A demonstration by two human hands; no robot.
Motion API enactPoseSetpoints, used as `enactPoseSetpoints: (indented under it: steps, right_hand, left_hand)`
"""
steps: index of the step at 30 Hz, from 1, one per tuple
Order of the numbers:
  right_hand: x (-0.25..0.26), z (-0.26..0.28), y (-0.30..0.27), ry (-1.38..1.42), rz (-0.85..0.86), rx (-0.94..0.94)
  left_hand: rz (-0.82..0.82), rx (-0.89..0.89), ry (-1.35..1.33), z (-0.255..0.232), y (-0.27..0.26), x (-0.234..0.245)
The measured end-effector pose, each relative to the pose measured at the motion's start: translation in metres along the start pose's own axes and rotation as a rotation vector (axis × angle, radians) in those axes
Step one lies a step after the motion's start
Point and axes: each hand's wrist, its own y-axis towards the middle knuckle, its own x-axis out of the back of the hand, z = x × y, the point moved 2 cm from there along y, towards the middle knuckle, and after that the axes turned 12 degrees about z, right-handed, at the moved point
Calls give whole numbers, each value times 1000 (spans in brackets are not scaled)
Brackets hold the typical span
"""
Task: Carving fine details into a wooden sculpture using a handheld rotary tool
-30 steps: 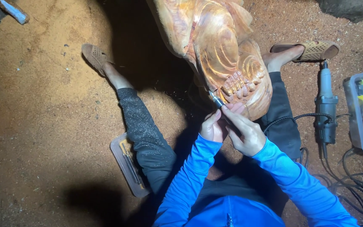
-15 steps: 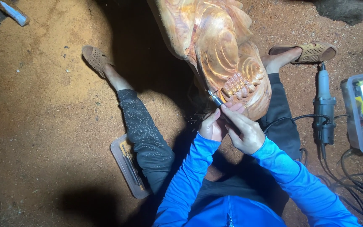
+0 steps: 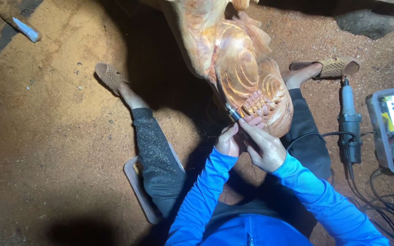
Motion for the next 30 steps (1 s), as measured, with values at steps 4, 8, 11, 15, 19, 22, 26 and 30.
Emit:
enactPoseSetpoints:
  steps: [4, 8, 11, 15, 19, 22, 26, 30]
  right_hand:
    - [0, -4, 3, -15, 22, -10]
    - [4, 3, 7, -66, 3, -30]
    - [5, -4, 7, -102, 33, -20]
    - [8, 3, 12, -107, 43, -21]
    - [9, 4, 11, -99, 49, -27]
    - [10, 0, 10, -114, 77, -34]
    - [12, -2, 13, -127, 105, -56]
    - [19, 4, 20, -114, 41, -1]
  left_hand:
    - [21, 11, -48, 3, 2, 12]
    - [50, 9, -8, 0, 8, 14]
    - [49, -7, -17, 4, 9, 22]
    - [35, -28, -55, 6, 9, 20]
    - [58, -49, -20, -3, 12, 9]
    - [71, -29, -56, -3, 11, 9]
    - [36, -22, -60, 2, 12, 17]
    - [6, -58, 65, -9, 20, -6]
